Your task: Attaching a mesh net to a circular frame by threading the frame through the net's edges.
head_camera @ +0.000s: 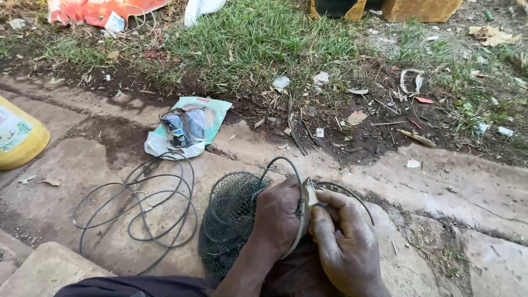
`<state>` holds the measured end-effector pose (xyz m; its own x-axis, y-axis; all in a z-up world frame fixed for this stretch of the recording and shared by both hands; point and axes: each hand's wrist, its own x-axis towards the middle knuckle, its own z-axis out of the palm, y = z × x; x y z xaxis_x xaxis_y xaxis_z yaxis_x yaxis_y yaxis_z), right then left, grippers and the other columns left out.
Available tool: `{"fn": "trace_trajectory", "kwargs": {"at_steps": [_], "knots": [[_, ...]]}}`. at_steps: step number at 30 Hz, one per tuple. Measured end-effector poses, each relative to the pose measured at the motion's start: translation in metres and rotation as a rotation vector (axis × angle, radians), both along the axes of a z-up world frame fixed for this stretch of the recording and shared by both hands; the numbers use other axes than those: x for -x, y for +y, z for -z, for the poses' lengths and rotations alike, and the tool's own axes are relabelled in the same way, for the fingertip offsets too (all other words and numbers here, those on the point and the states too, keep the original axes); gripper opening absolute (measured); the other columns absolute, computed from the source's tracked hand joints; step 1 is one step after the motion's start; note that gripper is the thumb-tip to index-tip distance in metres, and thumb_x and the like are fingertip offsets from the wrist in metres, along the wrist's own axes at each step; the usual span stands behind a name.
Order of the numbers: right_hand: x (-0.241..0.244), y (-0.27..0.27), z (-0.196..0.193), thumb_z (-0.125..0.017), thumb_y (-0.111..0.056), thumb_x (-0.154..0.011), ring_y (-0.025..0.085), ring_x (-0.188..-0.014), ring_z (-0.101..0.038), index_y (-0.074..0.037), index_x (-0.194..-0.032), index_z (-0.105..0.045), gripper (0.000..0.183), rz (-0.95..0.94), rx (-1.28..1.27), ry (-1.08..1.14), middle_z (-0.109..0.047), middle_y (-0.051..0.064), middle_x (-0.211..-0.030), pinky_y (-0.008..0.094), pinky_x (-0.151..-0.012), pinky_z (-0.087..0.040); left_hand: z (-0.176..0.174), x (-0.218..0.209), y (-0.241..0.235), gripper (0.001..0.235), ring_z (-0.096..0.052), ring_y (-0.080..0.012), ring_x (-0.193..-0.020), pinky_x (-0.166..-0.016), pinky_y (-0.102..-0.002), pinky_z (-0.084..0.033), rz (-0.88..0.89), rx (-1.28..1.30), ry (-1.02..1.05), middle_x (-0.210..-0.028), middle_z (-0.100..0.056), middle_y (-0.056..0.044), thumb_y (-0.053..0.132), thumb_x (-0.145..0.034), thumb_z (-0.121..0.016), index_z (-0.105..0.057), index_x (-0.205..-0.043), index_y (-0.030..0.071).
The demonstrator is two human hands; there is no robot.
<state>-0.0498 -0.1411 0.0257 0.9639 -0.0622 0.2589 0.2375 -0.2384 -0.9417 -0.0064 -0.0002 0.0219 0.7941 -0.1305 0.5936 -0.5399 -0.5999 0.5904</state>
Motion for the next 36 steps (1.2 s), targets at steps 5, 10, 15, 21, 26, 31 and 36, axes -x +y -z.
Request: {"fn": "trace_trajectory", "kwargs": {"at_steps": [5,10,15,21,26,31,36], "knots": [[-0.002,0.001,0.0,-0.069,-0.016,-0.097,0.009,-0.083,-0.077,-0.008,-0.127,-0.073,0.031,0.02,0.087,-0.058,-0.082,0.004,-0.1,0.023,-0.076,-0.064,0.005,-0.002,0.002,0.026,-0.067,-0.0306,-0.066,-0.071,-0.049,-0.056,-0.007,-0.007,0.007,-0.083,-0.074,-0.015,0.024,-0.095,-0.062,-0.075,-0.081,0.007],[-0.004,0.002,-0.001,-0.069,-0.015,-0.097,0.009,-0.082,-0.078,-0.007,-0.122,-0.073,0.026,0.042,0.107,-0.13,-0.081,0.004,-0.104,0.024,-0.078,-0.063,-0.005,0.0,0.002,0.03,-0.072,-0.0327,-0.075,-0.073,-0.049,-0.057,0.024,0.016,-0.007,-0.091,-0.078,-0.015,0.027,-0.095,-0.056,-0.078,-0.089,0.008],[-0.006,0.006,-0.015,-0.073,-0.019,-0.096,0.016,-0.104,-0.08,-0.011,-0.123,-0.075,0.028,0.123,0.259,-0.201,-0.082,0.006,-0.114,0.029,-0.091,-0.061,-0.004,0.001,0.003,0.03,-0.072,-0.0315,-0.08,-0.091,-0.054,-0.051,0.023,-0.032,0.033,-0.091,-0.077,-0.01,0.029,-0.1,-0.054,-0.078,-0.098,0.01],[-0.009,0.003,-0.003,-0.071,-0.016,-0.098,0.013,-0.109,-0.079,-0.011,-0.124,-0.075,0.028,0.095,0.218,-0.204,-0.083,0.004,-0.117,0.026,-0.097,-0.058,0.004,-0.001,0.004,0.029,-0.072,-0.0366,-0.079,-0.104,-0.063,-0.046,0.0,-0.062,0.087,-0.088,-0.077,-0.009,0.033,-0.097,-0.058,-0.078,-0.095,0.012],[-0.006,0.001,-0.003,-0.071,-0.02,-0.098,0.02,-0.111,-0.08,-0.011,-0.126,-0.073,0.03,0.109,0.358,-0.296,-0.082,0.008,-0.121,0.031,-0.094,-0.061,-0.005,0.002,0.004,0.033,-0.071,-0.0339,-0.07,-0.106,-0.068,-0.044,0.024,-0.014,0.13,-0.078,-0.075,-0.008,0.032,-0.099,-0.051,-0.076,-0.09,0.013],[-0.002,0.003,0.001,-0.073,-0.02,-0.096,0.016,-0.103,-0.083,-0.012,-0.126,-0.072,0.031,0.133,0.41,-0.351,-0.082,0.003,-0.123,0.027,-0.082,-0.065,-0.001,-0.005,0.004,0.031,-0.075,-0.035,-0.085,-0.11,-0.074,-0.039,-0.009,0.003,0.148,-0.104,-0.08,-0.01,0.026,-0.098,-0.057,-0.082,-0.093,0.01],[-0.006,0.003,-0.005,-0.067,-0.025,-0.1,0.031,-0.106,-0.08,-0.012,-0.132,-0.068,0.034,0.142,0.459,-0.291,-0.081,0.011,-0.12,0.043,-0.083,-0.062,0.0,-0.005,-0.004,0.036,-0.078,-0.0391,-0.087,-0.108,-0.087,-0.033,0.002,-0.028,0.139,-0.106,-0.084,-0.016,0.019,-0.103,-0.053,-0.083,-0.089,0.006]]}}
